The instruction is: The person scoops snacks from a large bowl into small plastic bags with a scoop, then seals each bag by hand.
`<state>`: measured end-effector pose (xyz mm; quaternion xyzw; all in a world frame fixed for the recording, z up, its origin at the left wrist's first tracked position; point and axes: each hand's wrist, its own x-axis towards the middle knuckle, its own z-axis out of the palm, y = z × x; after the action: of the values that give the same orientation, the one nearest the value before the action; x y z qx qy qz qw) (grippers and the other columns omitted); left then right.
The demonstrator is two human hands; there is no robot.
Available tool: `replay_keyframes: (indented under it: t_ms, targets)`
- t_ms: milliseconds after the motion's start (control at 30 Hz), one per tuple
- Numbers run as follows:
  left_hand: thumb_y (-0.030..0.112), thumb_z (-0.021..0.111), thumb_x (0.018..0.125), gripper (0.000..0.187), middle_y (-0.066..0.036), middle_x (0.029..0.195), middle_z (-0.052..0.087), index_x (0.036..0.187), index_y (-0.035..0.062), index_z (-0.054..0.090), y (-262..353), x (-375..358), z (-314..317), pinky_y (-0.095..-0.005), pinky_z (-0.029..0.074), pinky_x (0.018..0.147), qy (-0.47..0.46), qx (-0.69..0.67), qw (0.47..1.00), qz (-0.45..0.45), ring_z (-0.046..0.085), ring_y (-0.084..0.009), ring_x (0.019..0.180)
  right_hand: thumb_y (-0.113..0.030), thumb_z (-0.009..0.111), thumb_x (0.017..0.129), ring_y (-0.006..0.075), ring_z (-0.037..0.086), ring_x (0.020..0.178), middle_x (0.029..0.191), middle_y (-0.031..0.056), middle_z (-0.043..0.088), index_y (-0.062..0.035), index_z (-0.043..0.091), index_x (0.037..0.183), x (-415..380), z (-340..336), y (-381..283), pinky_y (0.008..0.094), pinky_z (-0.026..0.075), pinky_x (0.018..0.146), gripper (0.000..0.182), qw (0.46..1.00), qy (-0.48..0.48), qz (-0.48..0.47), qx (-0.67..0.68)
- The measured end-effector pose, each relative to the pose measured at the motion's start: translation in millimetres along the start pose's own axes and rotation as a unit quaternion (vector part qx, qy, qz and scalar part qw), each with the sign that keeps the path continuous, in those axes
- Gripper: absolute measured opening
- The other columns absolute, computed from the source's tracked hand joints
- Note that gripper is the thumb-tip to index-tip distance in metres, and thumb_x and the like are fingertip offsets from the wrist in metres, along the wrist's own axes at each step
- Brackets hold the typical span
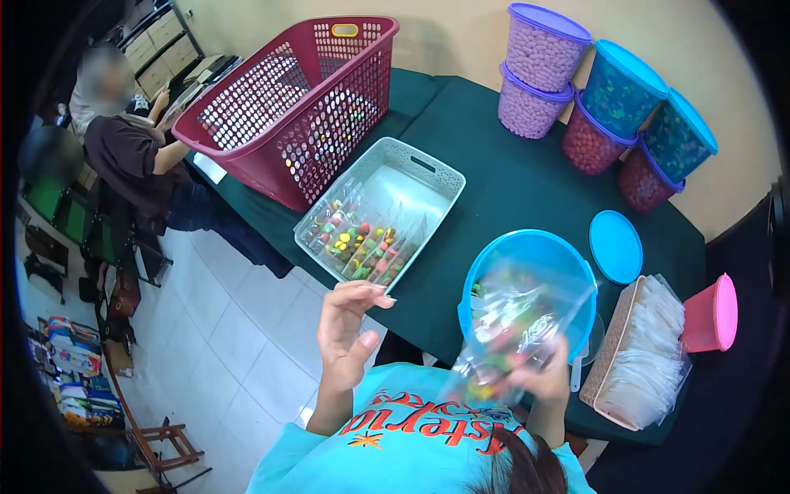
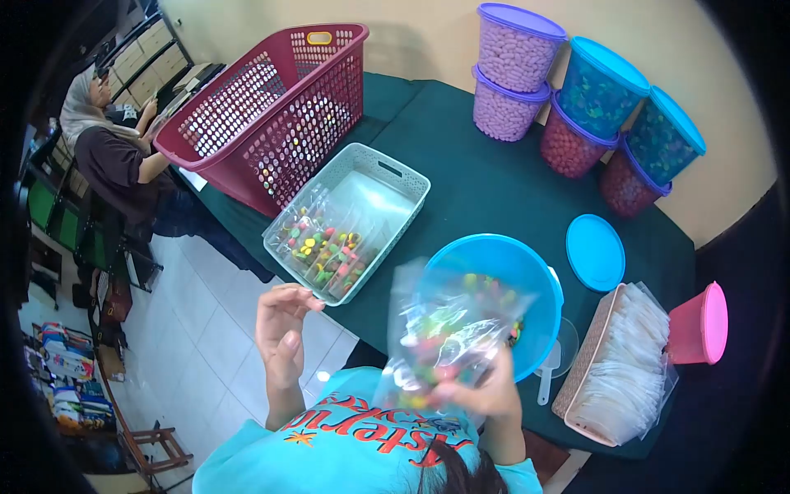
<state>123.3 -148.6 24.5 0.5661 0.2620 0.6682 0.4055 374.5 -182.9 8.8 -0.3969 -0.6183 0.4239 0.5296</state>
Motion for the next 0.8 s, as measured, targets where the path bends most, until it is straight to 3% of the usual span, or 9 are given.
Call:
replay_keyframes:
  t_ms: [33, 133, 200, 267, 300, 333, 400, 500, 800]
  targets:
    - [0.018, 0.06, 0.075, 0.045, -0.016, 0.106, 0.046, 0.111, -0.0027, 0.042, -2.1, 1.7, -2.6, -0.0381, 0.04, 0.086, 0.011, -0.007, 1.0, -0.027, 0.052, -0.0229, 0.093, -0.03, 0.056, 0.082, 0.0225, 0.05, 0.106, 0.116, 0.0199, 0.048, 0.004, 0.042, 0.114, 10.8, 5.8, -7.9, 0.0352, 0.039, 0.089, 0.049, 0.996, -0.007, -0.076, -0.052]
    - [0.011, 0.057, 0.075, 0.041, -0.013, 0.107, 0.047, 0.111, -0.0017, 0.041, -11.8, 8.5, -15.5, -0.0375, 0.038, 0.087, 0.006, -0.025, 0.998, -0.056, 0.052, -0.0214, 0.093, -0.026, 0.053, 0.082, 0.0251, 0.045, 0.113, 0.115, 0.0168, 0.049, 0.0011, 0.041, 0.121, 35.5, -2.6, -8.9, 0.0413, 0.036, 0.095, 0.049, 0.894, 0.075, -0.086, 0.434]
    - [0.006, 0.055, 0.075, 0.041, -0.012, 0.108, 0.047, 0.112, -0.0008, 0.041, -19.1, 20.7, -25.6, -0.037, 0.037, 0.088, -0.01, -0.041, 0.994, -0.098, 0.051, -0.0202, 0.094, -0.023, 0.046, 0.086, 0.0242, 0.044, 0.114, 0.124, 0.0175, 0.042, 0.0007, 0.034, 0.125, 26.2, 42.3, 8.1, 0.0418, 0.036, 0.095, 0.046, 0.955, 0.229, 0.059, 0.181]
    - [0.003, 0.054, 0.075, 0.041, -0.012, 0.108, 0.048, 0.113, -0.0001, 0.041, -24.5, 35.6, -40.0, -0.0365, 0.037, 0.089, -0.034, -0.039, 0.99, -0.133, 0.051, -0.0195, 0.095, -0.022, 0.051, 0.083, 0.0239, 0.044, 0.114, 0.12, 0.016, 0.045, 0.0008, 0.033, 0.124, 19.9, 48.2, 11.3, 0.0412, 0.037, 0.095, 0.05, 0.999, -0.044, -0.004, -0.01]
    - [0.012, 0.055, 0.075, 0.043, -0.012, 0.108, 0.049, 0.114, 0.0003, 0.04, -27.5, 41.8, -46.7, -0.0372, 0.038, 0.087, -0.033, -0.016, 0.989, -0.143, 0.051, -0.0196, 0.094, -0.025, 0.042, 0.088, 0.0222, 0.054, 0.098, 0.106, 0.0125, 0.054, 0.0017, 0.043, 0.116, 40.4, 66.7, 7.3, 0.0355, 0.045, 0.083, 0.039, 0.981, 0.191, 0.012, 0.024]
    - [0.022, 0.057, 0.076, 0.046, -0.012, 0.108, 0.049, 0.114, 0.0007, 0.04, -29.3, 45.9, -54.3, -0.0378, 0.04, 0.085, -0.03, 0.008, 0.987, -0.156, 0.051, -0.0198, 0.093, -0.023, 0.041, 0.088, 0.021, 0.054, 0.096, 0.105, 0.0118, 0.054, 0.0016, 0.045, 0.114, 54.4, 71.9, -2.4, 0.0348, 0.044, 0.085, 0.036, 0.894, 0.187, -0.017, 0.406]
    - [0.026, 0.057, 0.077, 0.049, -0.011, 0.108, 0.049, 0.115, 0.0007, 0.04, -35.1, 55.1, -68.8, -0.037, 0.039, 0.086, -0.038, -0.009, 0.985, -0.167, 0.051, -0.02, 0.095, -0.014, 0.068, 0.071, 0.0184, 0.05, 0.102, 0.105, 0.0099, 0.051, 0.0019, 0.046, 0.112, 58.8, 89.7, 6.9, 0.0348, 0.04, 0.087, 0.049, 0.917, 0.04, 0.051, 0.393]
    - [0.029, 0.057, 0.081, 0.055, -0.013, 0.114, 0.046, 0.122, 0.0008, 0.034, -52.8, 69.8, -88.8, -0.0349, 0.039, 0.087, -0.104, -0.145, 0.952, -0.249, 0.05, -0.0208, 0.098, -0.008, 0.067, 0.072, 0.014, 0.05, 0.098, 0.103, 0.009, 0.051, 0.0045, 0.046, 0.111, 91.6, 144.5, 16.0, 0.0274, 0.044, 0.079, 0.046, 0.976, 0.021, 0.131, 0.17]
    - [0.004, 0.067, 0.073, 0.048, -0.013, 0.101, 0.058, 0.115, -0.0052, 0.044, -84.9, 120.5, -148.7, -0.0276, 0.049, 0.073, -0.294, -0.129, 0.814, -0.484, 0.06, -0.0164, 0.085, -0.021, 0.054, 0.084, 0.0126, 0.048, 0.093, 0.101, 0.0076, 0.044, -0.0021, 0.039, 0.105, 133.4, 192.0, 62.2, 0.0265, 0.04, 0.08, 0.032, 0.94, 0.137, 0.189, 0.249]
